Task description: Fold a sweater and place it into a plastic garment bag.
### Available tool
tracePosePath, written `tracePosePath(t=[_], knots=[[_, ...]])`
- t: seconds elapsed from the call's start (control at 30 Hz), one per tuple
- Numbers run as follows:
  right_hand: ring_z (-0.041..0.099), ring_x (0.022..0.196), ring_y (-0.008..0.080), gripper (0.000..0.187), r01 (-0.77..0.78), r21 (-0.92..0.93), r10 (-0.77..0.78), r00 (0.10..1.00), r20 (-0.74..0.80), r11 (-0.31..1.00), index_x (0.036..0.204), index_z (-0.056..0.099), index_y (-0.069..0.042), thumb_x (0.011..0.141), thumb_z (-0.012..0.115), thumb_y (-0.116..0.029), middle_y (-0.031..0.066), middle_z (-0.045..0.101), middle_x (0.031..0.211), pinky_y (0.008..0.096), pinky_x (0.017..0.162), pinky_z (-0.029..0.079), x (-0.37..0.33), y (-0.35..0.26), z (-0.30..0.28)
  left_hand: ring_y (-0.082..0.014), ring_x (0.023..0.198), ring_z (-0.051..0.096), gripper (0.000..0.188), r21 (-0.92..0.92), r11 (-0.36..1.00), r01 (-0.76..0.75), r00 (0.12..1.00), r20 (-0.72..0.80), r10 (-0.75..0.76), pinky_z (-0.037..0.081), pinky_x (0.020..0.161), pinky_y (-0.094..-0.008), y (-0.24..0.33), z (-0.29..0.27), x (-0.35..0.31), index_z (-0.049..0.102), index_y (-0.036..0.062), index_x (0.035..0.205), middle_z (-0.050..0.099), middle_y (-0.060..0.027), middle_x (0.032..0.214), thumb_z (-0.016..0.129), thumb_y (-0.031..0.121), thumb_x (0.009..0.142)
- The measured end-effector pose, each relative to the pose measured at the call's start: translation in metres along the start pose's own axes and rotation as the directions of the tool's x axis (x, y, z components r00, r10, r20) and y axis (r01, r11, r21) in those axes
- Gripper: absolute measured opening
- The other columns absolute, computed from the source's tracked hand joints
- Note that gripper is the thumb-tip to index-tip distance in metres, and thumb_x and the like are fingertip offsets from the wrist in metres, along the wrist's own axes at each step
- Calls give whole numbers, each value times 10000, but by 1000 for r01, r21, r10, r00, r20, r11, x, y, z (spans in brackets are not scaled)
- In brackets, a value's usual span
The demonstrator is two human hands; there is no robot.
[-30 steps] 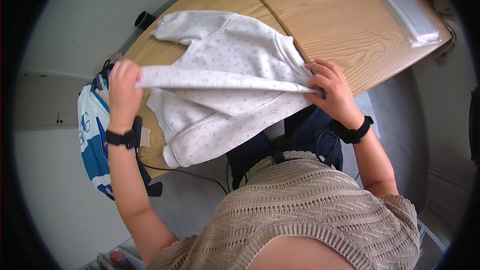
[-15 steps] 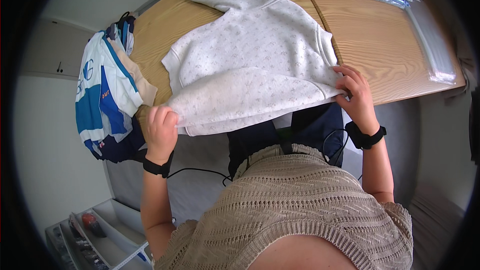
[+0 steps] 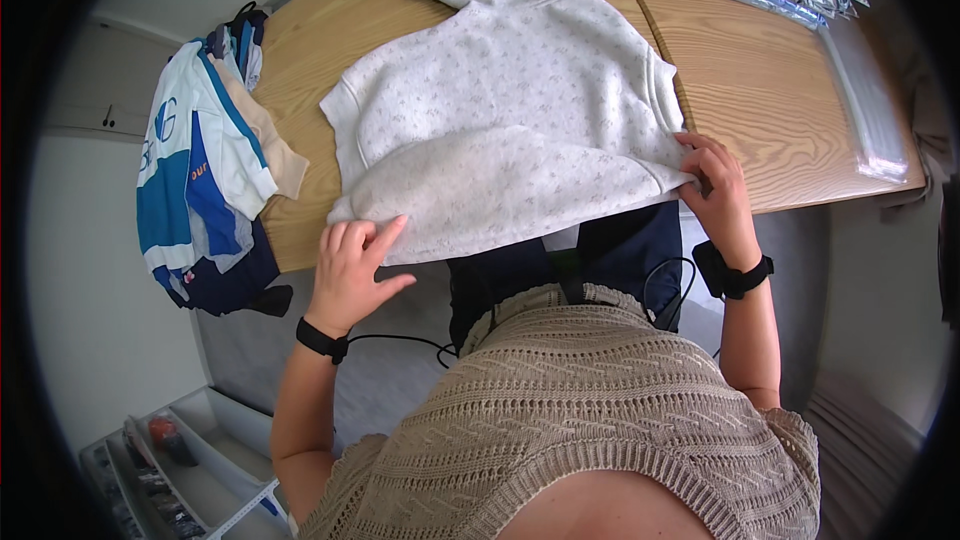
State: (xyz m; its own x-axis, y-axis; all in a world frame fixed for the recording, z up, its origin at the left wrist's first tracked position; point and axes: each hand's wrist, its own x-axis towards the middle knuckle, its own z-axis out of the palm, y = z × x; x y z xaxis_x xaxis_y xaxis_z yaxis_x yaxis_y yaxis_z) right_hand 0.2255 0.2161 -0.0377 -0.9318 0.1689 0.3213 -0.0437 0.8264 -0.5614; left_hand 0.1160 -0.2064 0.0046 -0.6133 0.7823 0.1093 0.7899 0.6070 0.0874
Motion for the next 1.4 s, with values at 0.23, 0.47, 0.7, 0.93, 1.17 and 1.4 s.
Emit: tracePosePath(t=[0.23, 0.47, 0.7, 0.93, 1.17, 1.4], knots=[[545, 928, 302, 195, -144, 61, 151, 980, -129, 988, 846, 517, -20, 678, 596, 42, 92, 624, 1087, 378, 827, 437, -6, -4, 14, -218, 841, 446, 622, 95, 994, 52, 976, -215, -30, 385, 791, -352, -8, 34, -2, 604, 214, 1223, 426, -27, 863, 759, 102, 632], [424, 1253, 332, 581, 112, 84, -106, 992, -67, 990, 1186, 533, -40, 627, 498, 112, 146, 484, 1315, 444, 1040, 337, 10, -86, 17, -310, 949, 498, 261, -188, 979, 75, 939, -316, -133, 414, 839, -388, 3, 11, -3, 689, 73, 1039, 526, -141, 1094, 636, 178, 806], [393, 1289, 304, 483, 82, -404, -80, 997, 21, 911, 1313, 475, -153, 887, 536, -373, 134, 465, 1351, 531, 1069, 230, 18, -113, 85, -355, 1353, 277, 470, 61, 962, 266, 950, -186, -251, 240, 1072, -516, 32, 21, 45, 470, 133, 1346, 314, -149, 1465, 542, 188, 885], [340, 1324, 324, 548, -4, -369, 33, 997, 73, 929, 1362, 444, -184, 884, 552, -429, 141, 416, 1399, 469, 1093, 210, 6, -62, 56, -381, 1364, 222, 526, 32, 943, 332, 940, -101, -327, 227, 1059, -581, 17, 37, 34, 442, 157, 1370, 286, -143, 1480, 568, 298, 879], [526, 1162, 337, 492, -86, 244, -30, 899, 437, 966, 1293, 493, -70, 878, 623, -301, 191, 563, 1222, 400, 964, 420, 57, -86, -48, -317, 1130, 528, 314, -302, 891, 338, 857, -292, -424, 382, 986, -381, -12, -27, 38, 557, -10, 1177, 573, -178, 1190, 558, 138, 900], [590, 1029, 191, 333, -110, 314, -84, 835, 544, 943, 1114, 605, -25, 906, 563, -282, 102, 634, 1095, 320, 881, 464, 219, -106, -72, -143, 777, 617, 195, -548, 728, 412, 809, -149, -569, 471, 716, -264, -108, -102, 66, 615, -33, 1001, 668, -100, 872, 601, 107, 867]])
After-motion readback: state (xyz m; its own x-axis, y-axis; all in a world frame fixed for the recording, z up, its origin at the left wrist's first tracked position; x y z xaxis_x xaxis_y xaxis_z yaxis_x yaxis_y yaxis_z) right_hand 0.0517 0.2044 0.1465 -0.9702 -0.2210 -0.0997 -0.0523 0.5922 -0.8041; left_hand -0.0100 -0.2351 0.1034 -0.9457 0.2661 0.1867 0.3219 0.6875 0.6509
